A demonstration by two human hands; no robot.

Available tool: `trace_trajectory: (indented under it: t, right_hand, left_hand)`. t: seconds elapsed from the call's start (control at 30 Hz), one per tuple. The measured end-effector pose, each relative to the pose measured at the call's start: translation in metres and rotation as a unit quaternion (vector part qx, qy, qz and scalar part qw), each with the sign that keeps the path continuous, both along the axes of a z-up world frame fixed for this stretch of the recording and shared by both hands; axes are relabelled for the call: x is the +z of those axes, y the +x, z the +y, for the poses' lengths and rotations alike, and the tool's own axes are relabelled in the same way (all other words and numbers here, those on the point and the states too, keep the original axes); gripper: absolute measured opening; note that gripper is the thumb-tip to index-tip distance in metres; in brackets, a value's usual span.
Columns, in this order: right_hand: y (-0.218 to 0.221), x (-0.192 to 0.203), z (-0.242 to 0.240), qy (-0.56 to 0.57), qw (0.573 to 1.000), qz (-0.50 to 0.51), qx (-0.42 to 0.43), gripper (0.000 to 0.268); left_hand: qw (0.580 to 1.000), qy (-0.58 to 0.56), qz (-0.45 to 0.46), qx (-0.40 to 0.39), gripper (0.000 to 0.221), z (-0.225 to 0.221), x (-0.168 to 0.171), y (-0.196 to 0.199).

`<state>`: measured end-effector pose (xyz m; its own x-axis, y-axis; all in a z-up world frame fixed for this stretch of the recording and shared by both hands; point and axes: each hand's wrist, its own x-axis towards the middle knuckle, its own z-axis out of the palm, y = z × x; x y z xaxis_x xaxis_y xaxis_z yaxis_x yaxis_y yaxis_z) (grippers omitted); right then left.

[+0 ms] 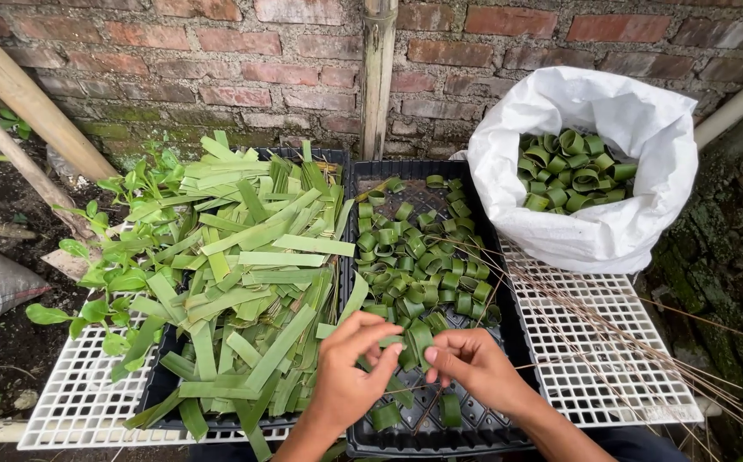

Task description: Manually folding long green leaf strips into small square containers and placing them into a plastic tray.

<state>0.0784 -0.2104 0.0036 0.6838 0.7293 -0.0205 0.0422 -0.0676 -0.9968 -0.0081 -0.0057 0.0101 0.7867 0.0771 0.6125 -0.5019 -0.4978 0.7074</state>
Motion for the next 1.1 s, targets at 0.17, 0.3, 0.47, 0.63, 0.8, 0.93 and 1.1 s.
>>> trace_trajectory:
  t: [0.17,0.3,0.47,0.63,0.8,0.93,1.1]
  right_hand:
    - [-0.001,0.007,0.001,0.001,1.0,-0.001,-0.019,0.029]
    - [-0.001,0.008,0.003,0.011,0.999,-0.032,0.002,0.022]
    - [0.0,0.003,0.002,0.004,0.998,-0.06,-0.01,0.022]
    - [0.0,0.001,0.002,-0.031,0.997,-0.052,-0.038,0.024]
    - [-0.002,-0.003,0.01,-0.004,0.988,-0.132,-0.076,0.014]
    - [-0.002,0.002,0.007,0.014,0.975,-0.197,-0.103,0.013]
    - [-0.004,0.003,0.005,0.03,0.98,-0.177,-0.088,0.01]
  left_hand:
    - [0.967,-0.158,0.198,0.003,0.01,-0.01,0.005,-0.001]
    - [0.947,-0.218,0.236,-0.015,0.011,-0.017,-0.007,0.002]
    - [0.935,-0.259,0.243,-0.013,0.017,-0.024,-0.017,0.001]
    - [0.961,-0.205,0.182,0.034,0.018,-0.03,-0.014,0.0]
    - [0.942,-0.283,0.177,0.037,0.018,-0.025,-0.022,0.003]
    - [0.935,-0.294,0.2,0.01,0.021,-0.028,-0.014,0.001]
    - [0.957,-0.248,0.149,0.02,0.014,-0.032,-0.017,0.0]
